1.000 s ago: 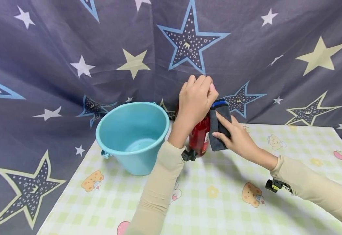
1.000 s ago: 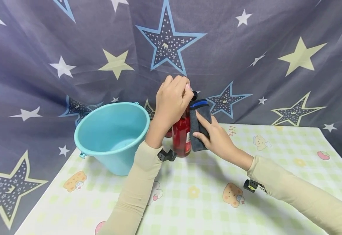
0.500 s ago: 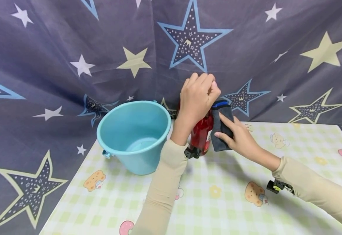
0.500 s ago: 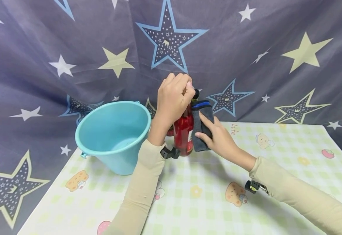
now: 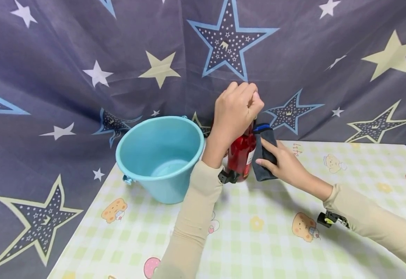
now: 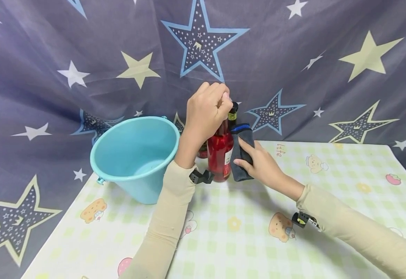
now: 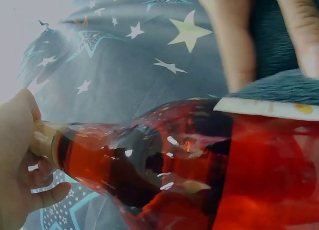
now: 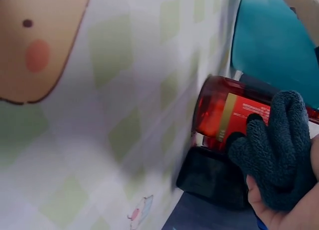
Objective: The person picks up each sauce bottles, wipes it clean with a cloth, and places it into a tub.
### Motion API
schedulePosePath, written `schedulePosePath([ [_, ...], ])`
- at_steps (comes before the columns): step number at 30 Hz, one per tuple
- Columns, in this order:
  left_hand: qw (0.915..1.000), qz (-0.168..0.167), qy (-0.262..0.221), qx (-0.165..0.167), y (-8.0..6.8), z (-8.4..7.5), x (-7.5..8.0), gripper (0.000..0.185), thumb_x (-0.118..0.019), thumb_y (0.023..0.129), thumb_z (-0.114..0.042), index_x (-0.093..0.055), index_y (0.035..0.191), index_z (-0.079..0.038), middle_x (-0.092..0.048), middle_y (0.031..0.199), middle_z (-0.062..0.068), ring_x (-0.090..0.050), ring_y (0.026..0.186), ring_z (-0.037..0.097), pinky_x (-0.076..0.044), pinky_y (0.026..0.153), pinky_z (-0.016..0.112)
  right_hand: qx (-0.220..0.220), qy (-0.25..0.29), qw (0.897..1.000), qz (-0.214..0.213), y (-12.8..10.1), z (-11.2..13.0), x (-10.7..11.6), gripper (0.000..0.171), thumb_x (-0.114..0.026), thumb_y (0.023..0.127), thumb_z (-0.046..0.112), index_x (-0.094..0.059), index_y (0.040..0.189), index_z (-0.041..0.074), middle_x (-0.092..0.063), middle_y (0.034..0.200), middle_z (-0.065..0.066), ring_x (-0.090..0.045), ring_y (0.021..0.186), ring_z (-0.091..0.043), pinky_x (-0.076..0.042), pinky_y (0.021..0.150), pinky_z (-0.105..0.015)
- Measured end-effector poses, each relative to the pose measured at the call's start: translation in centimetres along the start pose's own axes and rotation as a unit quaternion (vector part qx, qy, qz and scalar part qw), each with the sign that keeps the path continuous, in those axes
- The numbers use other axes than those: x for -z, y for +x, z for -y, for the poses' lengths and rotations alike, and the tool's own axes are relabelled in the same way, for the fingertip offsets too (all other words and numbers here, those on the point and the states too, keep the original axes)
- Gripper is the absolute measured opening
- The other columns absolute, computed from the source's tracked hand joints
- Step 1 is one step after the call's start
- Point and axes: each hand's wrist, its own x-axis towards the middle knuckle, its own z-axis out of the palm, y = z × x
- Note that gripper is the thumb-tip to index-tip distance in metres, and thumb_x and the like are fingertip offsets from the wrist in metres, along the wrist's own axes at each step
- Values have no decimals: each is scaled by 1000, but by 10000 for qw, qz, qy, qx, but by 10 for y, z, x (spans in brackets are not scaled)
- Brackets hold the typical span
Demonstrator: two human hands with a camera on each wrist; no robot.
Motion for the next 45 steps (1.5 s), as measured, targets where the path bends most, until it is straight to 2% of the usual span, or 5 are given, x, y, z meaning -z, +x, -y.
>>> schedulePosePath([
  [9, 9999, 137, -27, 59, -1, 1, 1, 30, -42, 100, -23, -63, 83, -13, -58, 74, 1, -47, 70, 18, -40, 61, 26, -200, -281, 9978, 566, -3, -7, -9, 67, -70, 97, 21, -41, 154, -1, -55, 127, -33, -59, 88, -29, -48, 73, -39],
  [23, 9997, 20, 258, 24, -1, -2, 1, 30, -41, 102, -22, -63, 84, -12, -60, 76, 1, -45, 70, 19, -41, 63, 26, -146, -862, 9933, 759, -9, -3, -10, 63, -73, 96, 22, -49, 149, -1, -56, 120, -35, -49, 61, -17, -41, 58, -31],
  [32, 9997, 101, 220, 103, -2, -4, 2, 30, -41, 102, -23, -64, 87, -13, -61, 78, 1, -46, 71, 20, -42, 63, 26, -259, -844, 9876, 1297, -12, -7, -18, 64, -75, 93, 23, -51, 146, -4, -59, 124, -36, -61, 79, -26, -43, 62, -31],
  [39, 9996, -24, 279, 52, -2, -3, 2, 29, -42, 102, -22, -65, 87, -13, -61, 78, 1, -45, 70, 20, -42, 62, 26, -259, -852, 9849, 1485, -10, -9, -17, 64, -75, 94, 24, -51, 147, -2, -62, 108, -29, -45, 61, -15, -34, 55, -27],
  [45, 9997, 70, 208, 77, -3, -5, 3, 29, -42, 102, -23, -66, 89, -13, -62, 79, 1, -47, 71, 20, -43, 62, 26, -428, -941, 9820, 1581, -11, -8, -10, 65, -76, 93, 24, -51, 149, 3, -60, 106, -27, -45, 58, -15, -35, 53, -27],
])
